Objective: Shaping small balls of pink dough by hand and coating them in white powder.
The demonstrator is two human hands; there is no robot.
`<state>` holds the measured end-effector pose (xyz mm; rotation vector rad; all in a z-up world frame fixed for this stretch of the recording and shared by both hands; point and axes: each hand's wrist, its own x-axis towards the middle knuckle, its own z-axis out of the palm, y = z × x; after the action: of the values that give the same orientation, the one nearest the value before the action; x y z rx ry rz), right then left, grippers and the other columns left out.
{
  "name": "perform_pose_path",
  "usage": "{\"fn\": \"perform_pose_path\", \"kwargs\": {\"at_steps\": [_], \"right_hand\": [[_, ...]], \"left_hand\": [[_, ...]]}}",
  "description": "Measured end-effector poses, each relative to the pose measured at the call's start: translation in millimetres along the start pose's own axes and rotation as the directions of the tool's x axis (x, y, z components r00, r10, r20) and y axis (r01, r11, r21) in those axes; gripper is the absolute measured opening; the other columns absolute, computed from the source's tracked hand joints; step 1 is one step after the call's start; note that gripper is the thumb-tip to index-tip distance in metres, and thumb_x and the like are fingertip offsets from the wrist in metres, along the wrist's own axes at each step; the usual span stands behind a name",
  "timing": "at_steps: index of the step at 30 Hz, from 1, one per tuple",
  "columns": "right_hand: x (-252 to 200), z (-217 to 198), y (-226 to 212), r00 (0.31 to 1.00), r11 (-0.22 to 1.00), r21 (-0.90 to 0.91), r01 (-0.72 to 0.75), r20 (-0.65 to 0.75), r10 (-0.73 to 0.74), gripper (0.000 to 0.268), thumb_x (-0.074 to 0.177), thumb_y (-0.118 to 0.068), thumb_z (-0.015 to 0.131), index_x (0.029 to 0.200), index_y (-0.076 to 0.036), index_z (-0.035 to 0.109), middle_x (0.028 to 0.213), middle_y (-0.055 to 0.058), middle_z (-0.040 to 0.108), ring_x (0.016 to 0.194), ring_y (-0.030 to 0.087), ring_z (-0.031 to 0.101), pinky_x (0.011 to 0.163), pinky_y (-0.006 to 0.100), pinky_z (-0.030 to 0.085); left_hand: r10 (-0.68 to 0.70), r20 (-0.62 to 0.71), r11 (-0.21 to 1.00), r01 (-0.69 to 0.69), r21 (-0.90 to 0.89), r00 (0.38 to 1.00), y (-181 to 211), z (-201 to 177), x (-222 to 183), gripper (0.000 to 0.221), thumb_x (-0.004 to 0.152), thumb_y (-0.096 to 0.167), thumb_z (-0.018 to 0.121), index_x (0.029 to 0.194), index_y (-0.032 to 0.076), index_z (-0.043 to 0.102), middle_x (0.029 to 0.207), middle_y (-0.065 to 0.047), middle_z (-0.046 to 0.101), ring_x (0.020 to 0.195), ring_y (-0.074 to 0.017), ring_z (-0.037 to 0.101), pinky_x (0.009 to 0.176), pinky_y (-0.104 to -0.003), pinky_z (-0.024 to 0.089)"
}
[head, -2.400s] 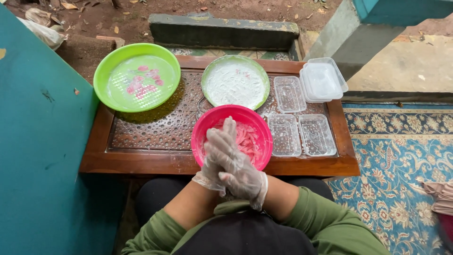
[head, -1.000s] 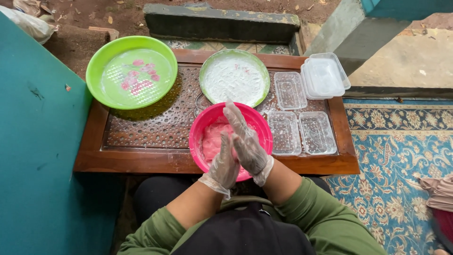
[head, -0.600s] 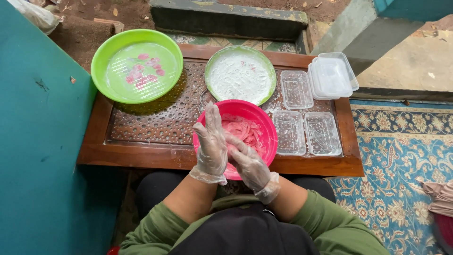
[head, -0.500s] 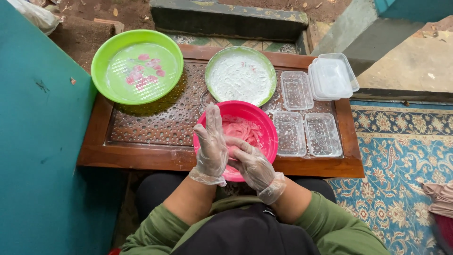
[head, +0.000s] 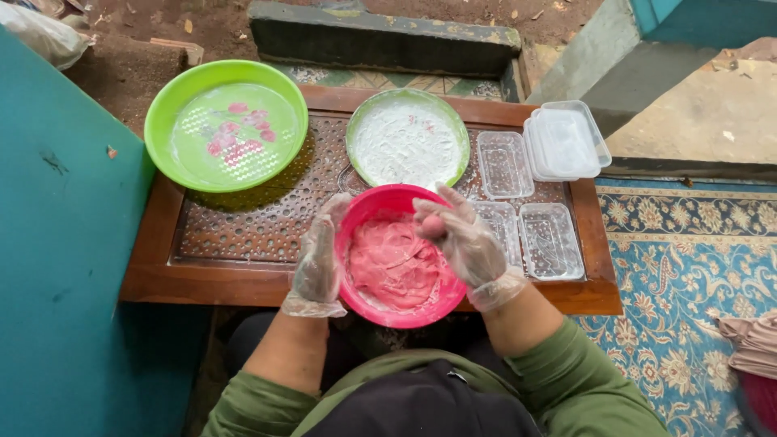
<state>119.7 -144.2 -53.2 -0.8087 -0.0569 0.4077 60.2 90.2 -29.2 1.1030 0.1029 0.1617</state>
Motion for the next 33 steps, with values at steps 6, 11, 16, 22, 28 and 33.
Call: {"fn": "perform_pose_path", "kwargs": {"at_steps": [6, 11, 16, 22, 28, 33], "right_hand": [[111.1, -68.4, -15.5, 0.935, 0.959, -0.28, -0.043, -0.35, -0.06, 0.034, 0.095, -0.019, 0.065, 0.128, -0.01, 0.062, 0.112, 0.013, 0.071, 0.096, 0.026, 0.071, 0.087, 0.049, 0.063], [167.3, -94.7, -0.3, 0.835, 0.876, -0.423, -0.231, -0.549, -0.045, 0.038, 0.086, -0.031, 0.076, 0.124, -0.025, 0.074, 0.122, 0.01, 0.064, 0.106, 0.026, 0.06, 0.102, 0.072, 0.04], [209.6, -130.3, 10.4, 0.882, 0.886, -0.427, -0.183, -0.47, -0.045, 0.037, 0.093, -0.029, 0.069, 0.13, -0.02, 0.068, 0.125, 0.006, 0.061, 0.093, 0.023, 0.059, 0.1, 0.049, 0.049], [215.2, -133.2, -6.1, 0.956, 0.83, -0.546, -0.114, -0.288, -0.058, 0.034, 0.101, -0.026, 0.061, 0.135, -0.017, 0.064, 0.143, 0.011, 0.058, 0.137, 0.024, 0.046, 0.113, 0.049, 0.032], [211.0, -170.4, -14.9, 0.976, 0.652, -0.749, -0.118, -0.209, -0.063, 0.029, 0.103, -0.023, 0.059, 0.128, -0.013, 0.069, 0.115, 0.007, 0.071, 0.105, 0.013, 0.066, 0.093, 0.031, 0.056], [220.9, -210.3, 22.2, 0.978, 0.08, -0.975, -0.206, -0.209, -0.028, 0.023, 0.099, -0.041, 0.059, 0.115, -0.035, 0.074, 0.112, -0.006, 0.077, 0.109, 0.015, 0.07, 0.093, 0.029, 0.055]], "left_hand": [[0.087, -0.16, 0.659, 0.064, 0.749, 0.983, -38.8, -93.3, 65.8, 0.042, 0.099, 0.048, 0.057, 0.138, 0.033, 0.064, 0.147, 0.004, 0.058, 0.141, -0.0203, 0.048, 0.119, -0.041, 0.033], [0.071, -0.078, -0.018, 0.079, 0.997, 0.994, -74.7, -154.9, 124.9, 0.069, 0.099, 0.051, 0.05, 0.162, 0.029, 0.03, 0.169, -0.014, 0.023, 0.155, -0.0393, 0.021, 0.122, -0.062, 0.018], [-0.091, -0.258, -0.239, 0.23, 0.943, 0.962, -61.2, -152.6, 161.4, 0.071, 0.099, 0.057, 0.037, 0.163, 0.028, 0.023, 0.171, -0.012, 0.017, 0.158, -0.034, 0.007, 0.124, -0.059, 0.008], [-0.161, -0.342, -0.283, 0.288, 0.915, 0.926, -90.3, -171.6, 179.8, 0.073, 0.098, 0.06, 0.035, 0.163, 0.03, 0.021, 0.169, -0.006, 0.024, 0.157, -0.0292, 0.011, 0.124, -0.061, 0.007], [-0.158, -0.317, -0.262, 0.269, 0.927, 0.935, -73.5, -144.5, 157.2, 0.067, 0.103, 0.052, 0.033, 0.164, 0.026, 0.024, 0.161, -0.009, 0.041, 0.152, -0.0294, 0.029, 0.124, -0.062, 0.005], [-0.195, -0.225, -0.247, 0.174, 0.953, 0.955, -87.8, -142.7, 130.3, 0.064, 0.103, 0.057, 0.027, 0.16, 0.028, 0.034, 0.148, -0.011, 0.057, 0.145, -0.0292, 0.045, 0.123, -0.061, 0.003]]}}
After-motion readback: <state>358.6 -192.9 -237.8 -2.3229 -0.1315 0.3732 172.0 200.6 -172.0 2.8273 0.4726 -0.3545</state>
